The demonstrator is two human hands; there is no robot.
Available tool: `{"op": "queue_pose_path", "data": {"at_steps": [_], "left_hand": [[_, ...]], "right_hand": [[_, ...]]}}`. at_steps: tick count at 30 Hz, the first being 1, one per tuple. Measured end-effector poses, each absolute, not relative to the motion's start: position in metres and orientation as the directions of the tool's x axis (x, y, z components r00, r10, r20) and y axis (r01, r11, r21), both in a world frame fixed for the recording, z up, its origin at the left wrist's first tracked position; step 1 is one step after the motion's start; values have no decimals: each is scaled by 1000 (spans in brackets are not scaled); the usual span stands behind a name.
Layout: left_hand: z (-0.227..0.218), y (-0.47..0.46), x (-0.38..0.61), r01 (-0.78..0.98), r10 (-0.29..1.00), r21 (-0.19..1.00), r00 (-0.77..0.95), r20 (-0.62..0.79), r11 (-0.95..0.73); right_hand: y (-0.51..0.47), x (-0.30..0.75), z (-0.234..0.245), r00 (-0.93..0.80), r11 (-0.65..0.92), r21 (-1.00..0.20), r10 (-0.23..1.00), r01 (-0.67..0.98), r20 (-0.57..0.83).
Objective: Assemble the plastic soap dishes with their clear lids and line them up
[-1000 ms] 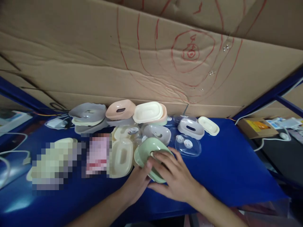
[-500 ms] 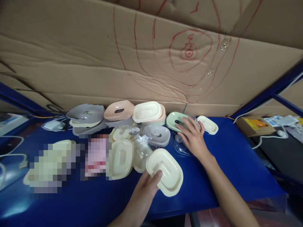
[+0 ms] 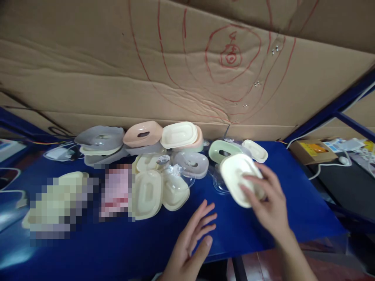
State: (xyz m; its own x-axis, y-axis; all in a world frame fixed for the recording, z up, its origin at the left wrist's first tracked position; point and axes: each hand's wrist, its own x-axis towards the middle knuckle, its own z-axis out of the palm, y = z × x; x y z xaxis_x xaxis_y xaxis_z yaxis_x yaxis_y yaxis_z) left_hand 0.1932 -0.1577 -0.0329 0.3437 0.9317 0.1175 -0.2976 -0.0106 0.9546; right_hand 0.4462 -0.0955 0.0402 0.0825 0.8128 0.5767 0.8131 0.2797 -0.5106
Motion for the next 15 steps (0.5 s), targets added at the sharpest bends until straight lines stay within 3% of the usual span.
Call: {"op": "queue_pose_path", "data": {"at_steps": [2, 3, 5, 9, 12, 15], "left_hand": [[-27, -159, 171, -5, 906, 944, 281, 317, -329], [-25, -159, 157, 155, 875, 878, 269, 404, -453], [-21, -159, 131, 429, 838, 722, 224, 497, -543], [-22, -160, 97, 746, 849, 510, 141, 509, -429], [-29, -159, 91, 842, 859, 416, 101, 501, -342], [-34, -157, 93, 879, 858, 374, 71, 509, -295]], "right_hand": [[-61, 465, 44, 164, 234, -515, 773, 824, 613], [-41, 470, 45, 145, 238, -513, 787, 825, 599], [-6, 470, 43, 62, 290, -496, 814, 819, 578], [25, 449, 34, 13, 344, -447, 781, 826, 625], [4, 431, 28, 28, 349, -376, 700, 858, 714], [-41, 404, 14, -120, 471, -268, 643, 840, 756]]}}
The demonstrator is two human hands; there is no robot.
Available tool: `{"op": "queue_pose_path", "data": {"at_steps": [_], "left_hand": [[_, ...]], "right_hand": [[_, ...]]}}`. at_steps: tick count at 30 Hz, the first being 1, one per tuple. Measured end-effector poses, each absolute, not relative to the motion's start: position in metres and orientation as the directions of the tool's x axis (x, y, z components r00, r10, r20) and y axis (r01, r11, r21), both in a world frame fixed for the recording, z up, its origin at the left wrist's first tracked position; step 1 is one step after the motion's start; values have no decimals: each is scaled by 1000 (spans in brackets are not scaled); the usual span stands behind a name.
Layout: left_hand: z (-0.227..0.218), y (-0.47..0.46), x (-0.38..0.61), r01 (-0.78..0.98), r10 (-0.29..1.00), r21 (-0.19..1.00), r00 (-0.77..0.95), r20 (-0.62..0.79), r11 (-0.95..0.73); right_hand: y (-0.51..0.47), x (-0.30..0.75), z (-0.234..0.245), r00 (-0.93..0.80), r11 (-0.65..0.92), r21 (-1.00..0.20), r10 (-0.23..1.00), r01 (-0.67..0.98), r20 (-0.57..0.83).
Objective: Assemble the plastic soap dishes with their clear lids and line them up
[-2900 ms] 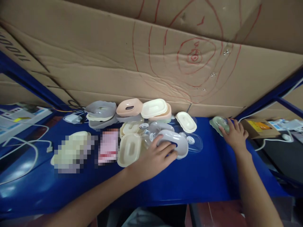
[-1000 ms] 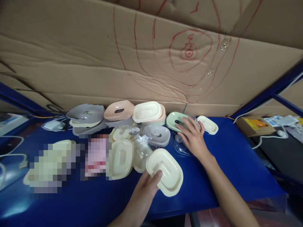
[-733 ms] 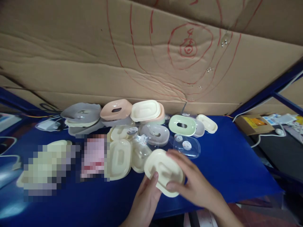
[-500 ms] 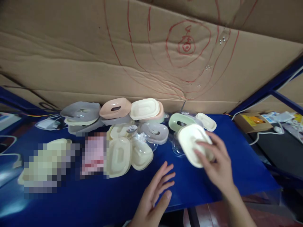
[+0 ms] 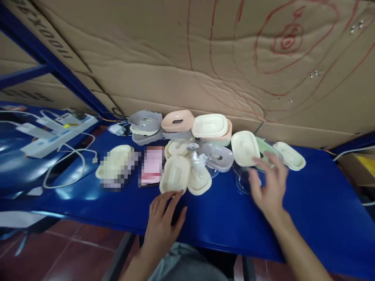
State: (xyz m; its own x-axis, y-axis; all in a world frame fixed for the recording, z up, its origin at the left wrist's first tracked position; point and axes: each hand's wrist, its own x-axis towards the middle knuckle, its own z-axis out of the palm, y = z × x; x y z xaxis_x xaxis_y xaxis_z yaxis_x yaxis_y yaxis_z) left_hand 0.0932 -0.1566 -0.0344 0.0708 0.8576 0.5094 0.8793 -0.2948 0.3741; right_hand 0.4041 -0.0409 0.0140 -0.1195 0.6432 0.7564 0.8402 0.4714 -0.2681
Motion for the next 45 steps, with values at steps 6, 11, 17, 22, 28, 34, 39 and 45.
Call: {"op": "queue_pose_path", "data": {"at_steps": [6, 11, 17, 22, 28, 34, 39, 45], "left_hand": [[-33, -160, 87, 874, 888, 386, 101, 449, -294], [-27, -172, 58, 845, 897, 368, 255, 361, -388], [-28, -174, 42, 695, 798, 395, 493, 348, -601], [-33, -167, 50, 665, 728, 328, 505, 463, -671], [-35, -169, 51, 675, 751, 358, 476, 457, -645], [-32, -167, 40, 698, 781, 422, 327, 532, -579], [-32, -163, 31, 812, 843, 394, 206, 497, -431], [-29, -165, 47, 779, 855, 383, 359, 375, -496]], "right_hand": [[-106, 338, -19, -771, 832, -189, 555, 522, 313], [-108, 345, -20, -696, 764, -237, 645, 601, 314], [-98, 356, -14, -507, 614, -125, 736, 780, 449], [-53, 353, -2, -478, 528, 15, 755, 849, 449], [-17, 361, -5, -487, 571, -68, 751, 818, 446], [-19, 361, -15, -447, 608, -176, 722, 774, 528], [-30, 364, 1, -412, 617, -169, 679, 768, 608], [-74, 377, 17, -346, 598, -185, 658, 780, 669]]}}
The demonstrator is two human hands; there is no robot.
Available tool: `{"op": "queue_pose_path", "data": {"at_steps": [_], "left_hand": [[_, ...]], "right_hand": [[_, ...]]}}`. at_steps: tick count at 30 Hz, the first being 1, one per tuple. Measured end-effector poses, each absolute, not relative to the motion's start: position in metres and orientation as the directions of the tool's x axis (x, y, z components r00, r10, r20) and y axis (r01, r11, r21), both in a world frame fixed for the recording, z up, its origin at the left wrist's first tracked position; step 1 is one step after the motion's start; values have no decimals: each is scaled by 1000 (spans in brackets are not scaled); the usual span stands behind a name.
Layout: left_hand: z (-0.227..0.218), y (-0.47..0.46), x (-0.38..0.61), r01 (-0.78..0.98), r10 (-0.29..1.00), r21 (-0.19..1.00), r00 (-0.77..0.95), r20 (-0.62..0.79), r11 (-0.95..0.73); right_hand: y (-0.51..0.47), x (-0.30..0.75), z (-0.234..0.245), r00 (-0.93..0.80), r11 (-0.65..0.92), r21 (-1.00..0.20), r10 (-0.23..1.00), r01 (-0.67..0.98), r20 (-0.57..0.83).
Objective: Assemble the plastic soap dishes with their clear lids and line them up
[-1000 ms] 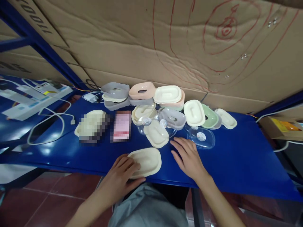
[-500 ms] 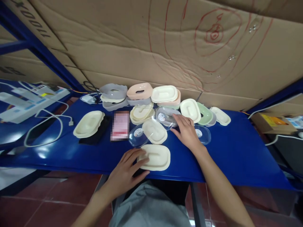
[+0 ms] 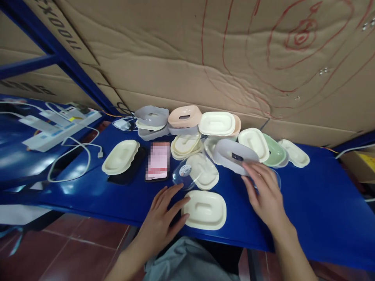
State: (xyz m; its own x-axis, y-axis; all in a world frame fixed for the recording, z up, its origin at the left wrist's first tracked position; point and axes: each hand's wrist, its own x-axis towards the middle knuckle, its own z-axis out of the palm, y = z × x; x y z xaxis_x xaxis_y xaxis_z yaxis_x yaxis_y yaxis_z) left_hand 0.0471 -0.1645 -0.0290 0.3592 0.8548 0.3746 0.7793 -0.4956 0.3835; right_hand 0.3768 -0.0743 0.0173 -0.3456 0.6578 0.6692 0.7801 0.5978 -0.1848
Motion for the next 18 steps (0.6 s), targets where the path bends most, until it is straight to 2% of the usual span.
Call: {"op": "queue_pose_path", "data": {"at_steps": [4, 7, 11, 18], "left_hand": [[-24, -158, 53, 777, 856, 369, 417, 306, -510], [-24, -152, 57, 772, 853, 367, 440, 281, -519], [-26, -150, 60, 759, 835, 356, 453, 313, -545], [-29, -163, 53, 684, 782, 390, 472, 407, -616]], "right_hand": [[-121, 382, -9, -167, 477, -262, 684, 839, 711], [-153, 377, -33, -149, 470, -321, 722, 822, 676], [-170, 364, -43, -171, 505, -373, 742, 779, 648], [-159, 355, -30, -60, 496, -478, 736, 725, 674]]}}
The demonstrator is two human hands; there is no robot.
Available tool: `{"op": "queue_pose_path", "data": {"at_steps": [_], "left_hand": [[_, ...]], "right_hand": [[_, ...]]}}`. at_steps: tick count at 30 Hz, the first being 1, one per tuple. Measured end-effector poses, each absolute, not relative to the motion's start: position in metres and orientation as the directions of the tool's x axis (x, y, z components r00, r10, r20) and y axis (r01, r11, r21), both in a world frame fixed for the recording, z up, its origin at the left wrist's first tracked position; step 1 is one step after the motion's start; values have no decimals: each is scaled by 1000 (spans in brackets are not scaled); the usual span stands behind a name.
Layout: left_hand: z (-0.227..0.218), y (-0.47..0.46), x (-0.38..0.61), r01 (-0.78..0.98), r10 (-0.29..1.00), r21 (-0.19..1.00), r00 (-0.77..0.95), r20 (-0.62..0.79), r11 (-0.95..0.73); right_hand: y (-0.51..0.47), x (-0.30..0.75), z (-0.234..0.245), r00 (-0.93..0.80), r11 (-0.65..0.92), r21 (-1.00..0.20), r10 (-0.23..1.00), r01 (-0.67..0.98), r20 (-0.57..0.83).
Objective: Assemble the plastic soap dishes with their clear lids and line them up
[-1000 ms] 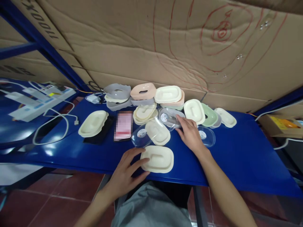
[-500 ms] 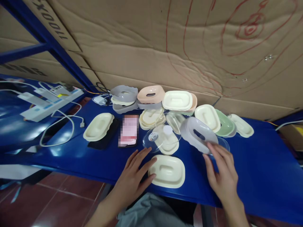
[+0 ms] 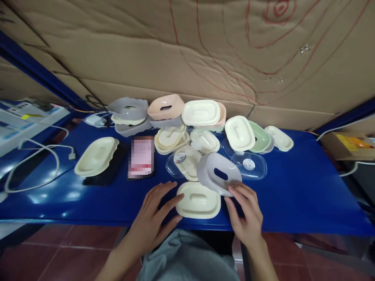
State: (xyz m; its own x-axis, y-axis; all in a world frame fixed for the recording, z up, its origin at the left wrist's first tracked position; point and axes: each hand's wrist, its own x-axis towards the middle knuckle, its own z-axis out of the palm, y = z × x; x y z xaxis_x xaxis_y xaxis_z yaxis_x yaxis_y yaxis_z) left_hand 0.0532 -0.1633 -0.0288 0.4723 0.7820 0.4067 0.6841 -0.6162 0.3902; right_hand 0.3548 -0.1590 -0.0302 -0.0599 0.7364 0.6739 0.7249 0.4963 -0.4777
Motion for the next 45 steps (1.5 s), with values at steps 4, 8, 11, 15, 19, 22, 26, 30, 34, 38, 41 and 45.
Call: {"op": "queue_pose_path", "data": {"at_steps": [4, 8, 11, 15, 19, 22, 26, 30, 34, 38, 41, 45], "left_hand": [[-35, -171, 50, 632, 781, 462, 460, 422, -622], [-39, -174, 45, 596, 831, 581, 359, 425, -555], [-39, -173, 43, 592, 817, 564, 386, 429, -575], [-38, -169, 46, 616, 783, 485, 451, 428, -620], [-38, -164, 51, 612, 751, 439, 486, 448, -658], [-39, -161, 53, 595, 728, 424, 504, 466, -683], [-37, -160, 55, 598, 725, 416, 508, 465, -685], [-34, -162, 56, 599, 740, 439, 489, 462, -670], [-32, -164, 56, 609, 757, 453, 479, 445, -651], [-32, -163, 55, 615, 746, 431, 476, 465, -661], [-35, -162, 52, 609, 731, 417, 477, 488, -675], [-39, -162, 49, 634, 728, 390, 447, 520, -668]], "right_hand": [[-170, 350, -30, -132, 546, -453, 729, 705, 672], [-187, 350, -31, -223, 563, -461, 766, 686, 603], [-196, 352, -29, -260, 546, -488, 804, 681, 535], [-198, 346, -24, -327, 559, -501, 815, 661, 478], [-193, 333, -25, -358, 560, -491, 819, 667, 448], [-191, 325, -30, -435, 596, -417, 796, 687, 420], [-185, 329, -25, -558, 670, -339, 740, 660, 377], [-150, 341, -2, -586, 688, -290, 722, 666, 367], [-83, 331, 9, -522, 636, -208, 745, 743, 415], [-25, 316, 5, -482, 641, -270, 738, 718, 471], [-26, 323, 9, -420, 640, -356, 739, 681, 527], [-86, 349, 16, -146, 476, -711, 868, 518, 474]]}}
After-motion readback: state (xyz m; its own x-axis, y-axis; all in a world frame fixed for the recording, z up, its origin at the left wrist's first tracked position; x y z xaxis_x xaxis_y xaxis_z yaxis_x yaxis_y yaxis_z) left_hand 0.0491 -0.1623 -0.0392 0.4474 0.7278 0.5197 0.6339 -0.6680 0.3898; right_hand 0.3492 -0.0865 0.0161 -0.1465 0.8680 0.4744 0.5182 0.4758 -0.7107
